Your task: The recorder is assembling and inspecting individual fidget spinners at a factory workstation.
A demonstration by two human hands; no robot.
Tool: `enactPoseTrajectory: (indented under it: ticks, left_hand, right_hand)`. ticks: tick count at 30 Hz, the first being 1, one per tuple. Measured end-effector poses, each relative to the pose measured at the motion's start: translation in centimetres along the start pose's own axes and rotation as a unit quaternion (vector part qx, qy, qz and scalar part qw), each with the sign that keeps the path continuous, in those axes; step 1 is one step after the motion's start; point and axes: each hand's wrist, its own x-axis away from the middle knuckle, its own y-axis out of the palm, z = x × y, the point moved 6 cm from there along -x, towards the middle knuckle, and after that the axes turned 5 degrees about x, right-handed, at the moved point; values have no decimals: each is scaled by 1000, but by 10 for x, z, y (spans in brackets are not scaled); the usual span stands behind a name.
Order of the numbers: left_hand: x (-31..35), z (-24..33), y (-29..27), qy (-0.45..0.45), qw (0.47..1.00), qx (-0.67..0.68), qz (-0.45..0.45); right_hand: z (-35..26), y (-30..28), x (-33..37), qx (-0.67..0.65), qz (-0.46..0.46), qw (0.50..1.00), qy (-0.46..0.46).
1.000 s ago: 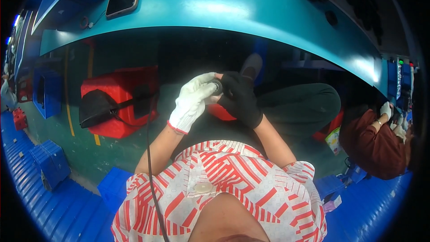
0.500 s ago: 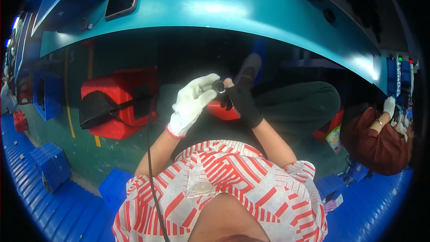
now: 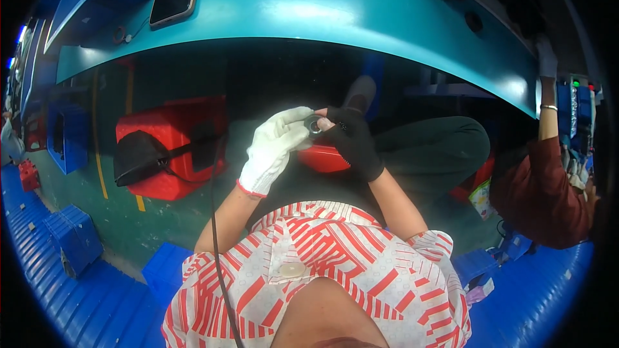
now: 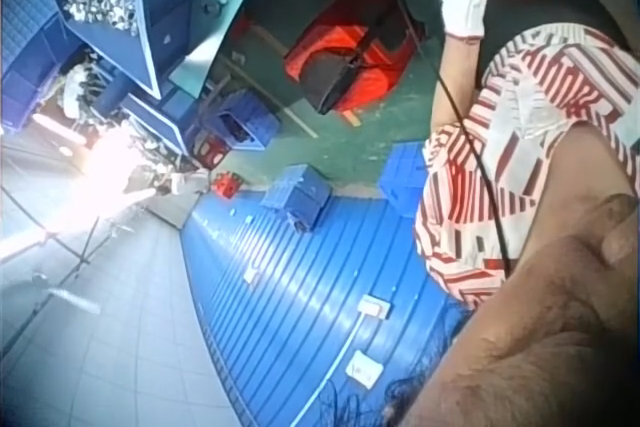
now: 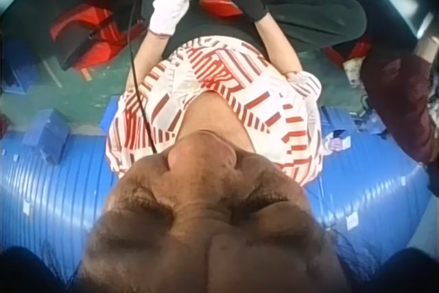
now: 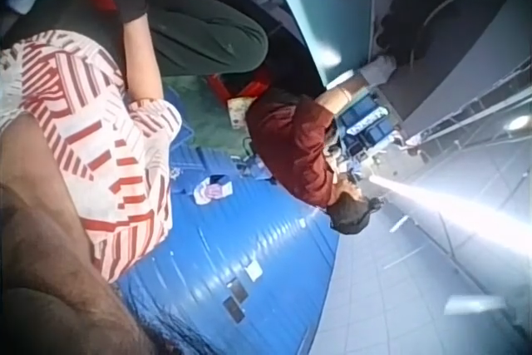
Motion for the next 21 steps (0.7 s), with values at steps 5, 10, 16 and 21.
enactPoseTrajectory:
  ticks: [5, 10, 16, 21]
  left_hand:
    - [4, 5, 5, 64, 990, -114, 60]
    - [6, 10, 4, 65, 949, -292, 103]
    - [7, 14, 15, 37, 954, -289, 67]
    - [6, 8, 4, 36, 969, -232, 78]
  right_hand:
    - [11, 8, 2, -79, 31, 994, 64]
    - [-5, 5, 1, 12, 40, 999, -17]
    - [5, 6, 0, -21, 14, 999, -21]
    - [10, 8, 1, -82, -13, 995, 57]
